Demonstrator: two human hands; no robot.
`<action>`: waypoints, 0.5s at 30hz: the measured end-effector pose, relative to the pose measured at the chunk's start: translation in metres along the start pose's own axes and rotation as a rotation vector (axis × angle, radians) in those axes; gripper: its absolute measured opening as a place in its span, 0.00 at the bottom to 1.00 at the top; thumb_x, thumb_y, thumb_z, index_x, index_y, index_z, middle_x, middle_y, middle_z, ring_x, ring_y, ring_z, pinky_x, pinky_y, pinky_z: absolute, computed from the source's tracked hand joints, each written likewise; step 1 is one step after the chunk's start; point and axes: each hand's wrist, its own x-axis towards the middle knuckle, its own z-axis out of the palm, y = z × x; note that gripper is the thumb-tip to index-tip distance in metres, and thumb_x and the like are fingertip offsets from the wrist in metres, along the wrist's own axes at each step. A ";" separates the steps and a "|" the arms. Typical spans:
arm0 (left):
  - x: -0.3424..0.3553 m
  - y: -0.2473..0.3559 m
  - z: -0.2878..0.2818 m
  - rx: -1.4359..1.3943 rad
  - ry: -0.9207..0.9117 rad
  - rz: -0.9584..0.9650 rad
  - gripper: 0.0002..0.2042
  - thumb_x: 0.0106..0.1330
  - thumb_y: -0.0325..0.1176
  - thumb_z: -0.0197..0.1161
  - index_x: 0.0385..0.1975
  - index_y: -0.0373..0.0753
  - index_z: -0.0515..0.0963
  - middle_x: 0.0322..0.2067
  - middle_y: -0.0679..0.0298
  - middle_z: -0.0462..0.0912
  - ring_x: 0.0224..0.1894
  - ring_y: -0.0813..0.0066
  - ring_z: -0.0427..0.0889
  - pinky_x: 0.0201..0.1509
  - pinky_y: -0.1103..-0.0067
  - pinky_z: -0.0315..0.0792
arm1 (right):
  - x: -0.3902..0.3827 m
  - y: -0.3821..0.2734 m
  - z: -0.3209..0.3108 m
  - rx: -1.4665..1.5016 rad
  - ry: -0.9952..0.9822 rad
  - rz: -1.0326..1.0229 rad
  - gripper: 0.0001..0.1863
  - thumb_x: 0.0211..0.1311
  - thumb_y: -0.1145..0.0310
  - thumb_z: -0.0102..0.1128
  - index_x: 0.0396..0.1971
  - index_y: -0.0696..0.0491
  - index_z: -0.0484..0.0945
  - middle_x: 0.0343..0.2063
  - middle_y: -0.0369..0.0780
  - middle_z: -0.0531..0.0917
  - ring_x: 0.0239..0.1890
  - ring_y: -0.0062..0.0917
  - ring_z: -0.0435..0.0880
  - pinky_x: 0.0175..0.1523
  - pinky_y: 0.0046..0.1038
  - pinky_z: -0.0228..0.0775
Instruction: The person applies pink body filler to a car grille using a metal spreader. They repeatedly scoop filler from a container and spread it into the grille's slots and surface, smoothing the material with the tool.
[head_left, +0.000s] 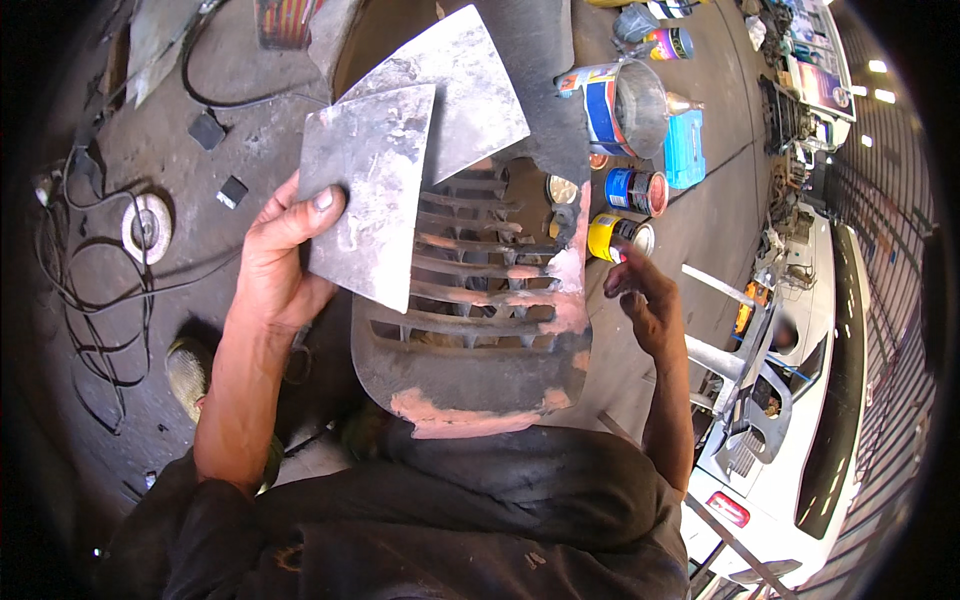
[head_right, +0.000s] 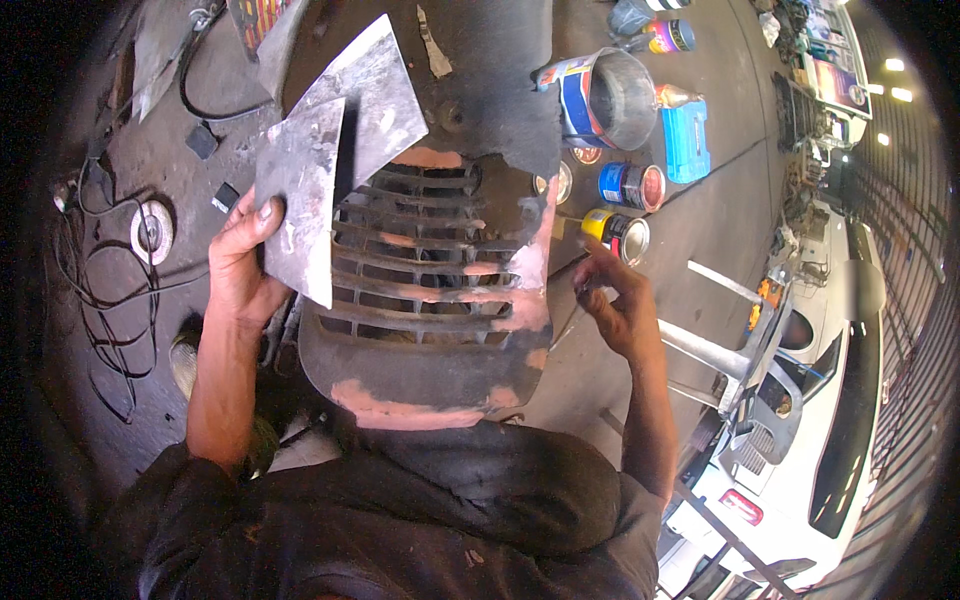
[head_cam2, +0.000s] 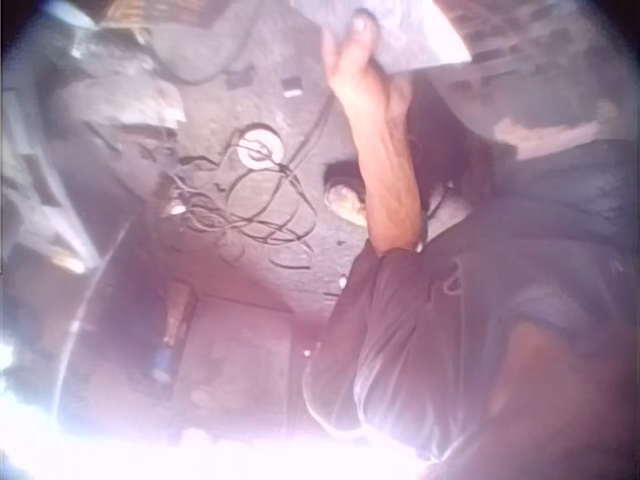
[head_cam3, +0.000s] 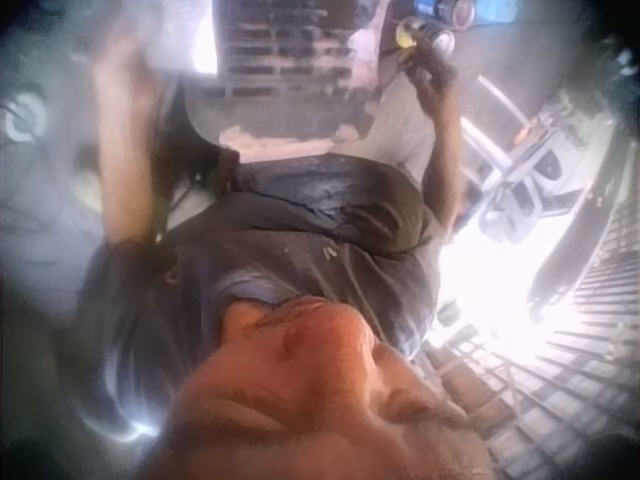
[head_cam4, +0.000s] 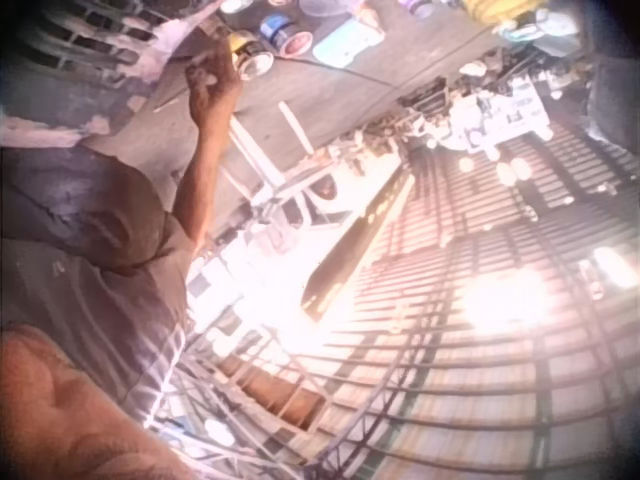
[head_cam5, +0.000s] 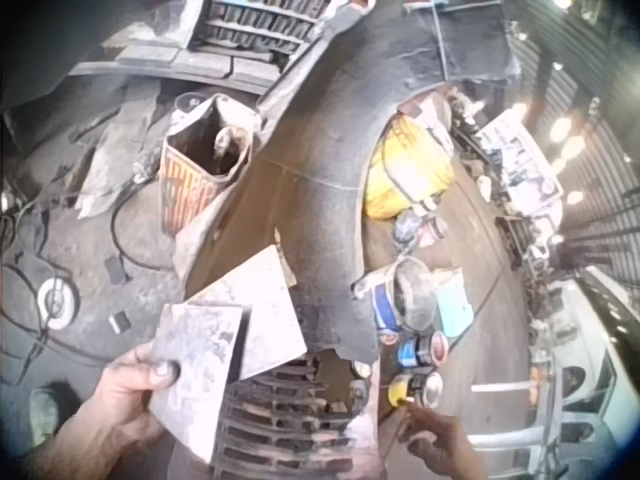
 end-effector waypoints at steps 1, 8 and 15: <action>-0.002 0.005 0.003 0.025 0.001 0.016 0.22 0.59 0.26 0.63 0.55 0.30 0.71 0.45 0.56 0.82 0.45 0.68 0.83 0.53 0.73 0.76 | 0.000 0.001 -0.001 0.011 0.060 0.009 0.44 0.56 0.37 0.60 0.61 0.60 0.68 0.33 0.36 0.80 0.37 0.21 0.78 0.46 0.27 0.71; -0.003 0.026 0.064 0.219 -0.211 -0.032 0.24 0.55 0.24 0.66 0.54 0.28 0.72 0.42 0.57 0.83 0.41 0.70 0.83 0.50 0.76 0.76 | 0.040 -0.076 0.040 0.761 -0.067 -0.414 0.30 0.63 0.50 0.60 0.53 0.61 0.72 0.43 0.42 0.81 0.48 0.28 0.80 0.51 0.29 0.72; 0.001 -0.003 0.109 0.237 -0.307 -0.117 0.18 0.58 0.26 0.67 0.50 0.34 0.76 0.40 0.63 0.83 0.41 0.75 0.81 0.49 0.76 0.75 | 0.045 -0.116 0.038 1.015 0.274 -0.160 0.16 0.68 0.56 0.55 0.32 0.55 0.76 0.19 0.32 0.74 0.21 0.13 0.69 0.27 0.20 0.59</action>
